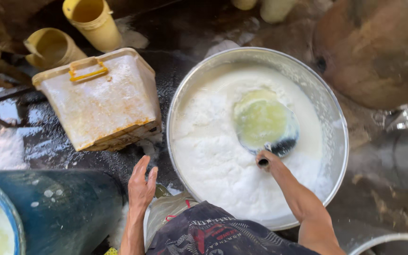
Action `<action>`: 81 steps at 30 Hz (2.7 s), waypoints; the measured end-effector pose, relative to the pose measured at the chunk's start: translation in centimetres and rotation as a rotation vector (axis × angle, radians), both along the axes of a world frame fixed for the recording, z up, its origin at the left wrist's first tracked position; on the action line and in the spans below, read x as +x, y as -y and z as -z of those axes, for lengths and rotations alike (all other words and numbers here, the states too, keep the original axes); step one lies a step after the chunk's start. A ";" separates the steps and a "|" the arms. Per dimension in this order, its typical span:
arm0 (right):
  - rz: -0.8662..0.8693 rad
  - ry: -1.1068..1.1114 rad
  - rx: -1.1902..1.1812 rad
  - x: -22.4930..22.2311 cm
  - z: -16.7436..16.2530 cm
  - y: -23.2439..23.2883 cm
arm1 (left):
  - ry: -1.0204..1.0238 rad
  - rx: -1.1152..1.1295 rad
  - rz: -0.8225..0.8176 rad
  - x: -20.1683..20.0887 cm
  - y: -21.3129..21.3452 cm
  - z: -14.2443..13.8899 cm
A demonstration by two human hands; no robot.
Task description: The person uses a wide metal skimmer to repeatedly scoop yellowish whey off the surface of a large basin of white soy curds and pours the whey into a blue bucket, at one point also scooping whey from the bucket. They steady the basin with one hand while skimming foam and liquid from the curds.
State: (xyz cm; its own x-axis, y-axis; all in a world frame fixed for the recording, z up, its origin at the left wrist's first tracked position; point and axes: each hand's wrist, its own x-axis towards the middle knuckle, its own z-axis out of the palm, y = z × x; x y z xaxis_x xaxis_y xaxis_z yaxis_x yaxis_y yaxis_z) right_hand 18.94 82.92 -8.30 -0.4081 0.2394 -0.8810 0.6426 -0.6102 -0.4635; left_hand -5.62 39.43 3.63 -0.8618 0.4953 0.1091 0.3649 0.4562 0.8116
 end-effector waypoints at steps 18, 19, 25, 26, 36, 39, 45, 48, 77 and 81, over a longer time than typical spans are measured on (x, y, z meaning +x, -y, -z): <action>0.381 -0.479 0.945 -10.4 -11.4 5.1 | -0.269 -0.050 -0.765 -6.2 26.7 1.4; 0.328 -0.598 0.876 -13.3 -12.2 7.4 | -0.284 -0.070 -0.829 -6.3 29.4 1.8; -0.339 -0.828 0.712 -34.7 -12.4 28.5 | -0.309 -0.240 -1.147 -5.4 44.8 4.6; -0.361 -0.979 0.181 -37.1 -12.3 32.8 | -0.290 -0.278 -1.188 -5.0 46.4 5.1; -1.364 -0.770 0.247 -53.8 -5.9 72.7 | -0.187 -0.259 -1.403 -3.4 52.2 6.2; -1.472 -0.956 0.647 -58.5 -3.8 80.9 | -0.161 -0.266 -1.452 -3.6 52.7 5.4; -1.498 -0.971 1.159 -60.4 -0.7 90.5 | -0.080 -0.233 -1.515 -3.8 53.9 4.4; -1.731 -0.606 0.708 -57.7 1.5 92.5 | -0.021 -0.210 -1.507 -3.6 54.3 4.5; -1.504 0.116 -0.225 -51.4 -12.4 61.8 | -0.223 -0.235 -1.514 -3.4 51.6 8.2; -1.296 0.135 -0.167 -46.0 -14.2 51.7 | -0.178 -0.256 -1.448 -3.2 51.4 8.5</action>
